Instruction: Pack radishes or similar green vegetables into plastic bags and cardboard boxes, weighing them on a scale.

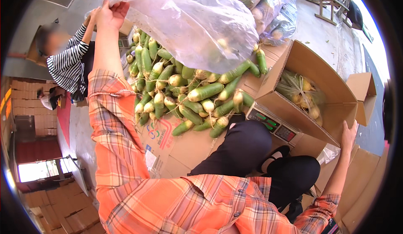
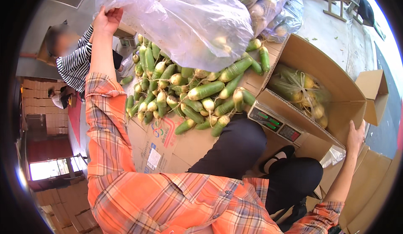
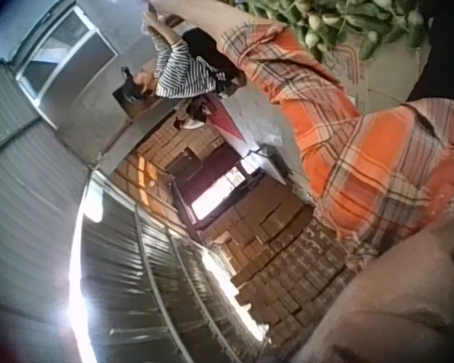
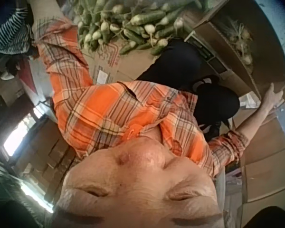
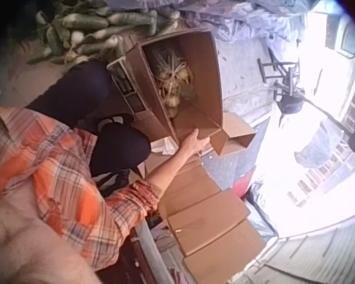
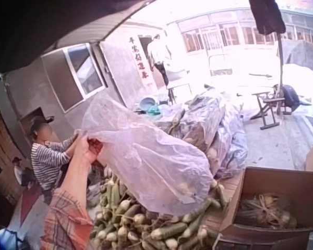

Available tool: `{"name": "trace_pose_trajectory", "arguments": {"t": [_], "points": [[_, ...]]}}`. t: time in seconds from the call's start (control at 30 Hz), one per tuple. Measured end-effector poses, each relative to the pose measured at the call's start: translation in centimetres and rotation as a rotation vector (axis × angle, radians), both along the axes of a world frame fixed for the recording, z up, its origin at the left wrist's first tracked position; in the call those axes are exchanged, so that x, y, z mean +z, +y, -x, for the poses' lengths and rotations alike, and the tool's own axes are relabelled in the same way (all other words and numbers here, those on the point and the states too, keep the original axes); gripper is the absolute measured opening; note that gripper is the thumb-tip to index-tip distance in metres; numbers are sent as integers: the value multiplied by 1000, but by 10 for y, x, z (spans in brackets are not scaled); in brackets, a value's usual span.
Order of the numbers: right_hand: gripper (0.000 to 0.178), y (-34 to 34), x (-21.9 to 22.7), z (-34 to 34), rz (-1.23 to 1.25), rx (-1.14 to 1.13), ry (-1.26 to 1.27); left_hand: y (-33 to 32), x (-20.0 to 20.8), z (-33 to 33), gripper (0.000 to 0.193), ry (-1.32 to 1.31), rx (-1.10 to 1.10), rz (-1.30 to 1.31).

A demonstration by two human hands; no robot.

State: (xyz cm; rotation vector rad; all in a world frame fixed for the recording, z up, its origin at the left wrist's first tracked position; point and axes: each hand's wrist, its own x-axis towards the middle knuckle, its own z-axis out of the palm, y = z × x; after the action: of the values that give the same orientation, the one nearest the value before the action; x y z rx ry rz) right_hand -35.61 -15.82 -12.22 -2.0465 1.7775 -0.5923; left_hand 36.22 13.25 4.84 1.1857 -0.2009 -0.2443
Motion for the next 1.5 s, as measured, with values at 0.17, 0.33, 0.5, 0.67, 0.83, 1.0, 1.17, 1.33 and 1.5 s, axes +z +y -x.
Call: {"name": "trace_pose_trajectory", "arguments": {"t": [0.17, 0.33, 0.5, 0.67, 0.83, 1.0, 1.17, 1.33, 1.5], "points": [[36, 3, 2, -1, -11, 31, -19, 48, -46, 13, 28, 66, -14, 12], [35, 3, 1, 5, 21, 7, 4, 78, -91, 46, 31, 124, -100, 54], [35, -1, -4, 9, 8, 22, -34, 153, -154, 73, 35, 172, 11, -141], [34, -2, -1, 7, -2, 44, -5, 237, -247, 141, 34, 444, 144, -477], [34, -5, -11, 9, 20, 24, 2, 317, -308, 187, 34, 629, 211, -488], [34, 2, -1, 6, 48, 41, 50, 416, -303, 203, 33, 535, 171, -309], [37, 9, 2, -3, 7, 60, -34, 524, -229, 240, 37, 582, 229, -922], [37, 17, 23, -16, -48, -6, -71, 451, -160, 187, 40, 419, 104, -1558], [38, 19, 29, -17, -47, -48, -57, 208, -150, 72, 27, 275, -305, -1457]]}}
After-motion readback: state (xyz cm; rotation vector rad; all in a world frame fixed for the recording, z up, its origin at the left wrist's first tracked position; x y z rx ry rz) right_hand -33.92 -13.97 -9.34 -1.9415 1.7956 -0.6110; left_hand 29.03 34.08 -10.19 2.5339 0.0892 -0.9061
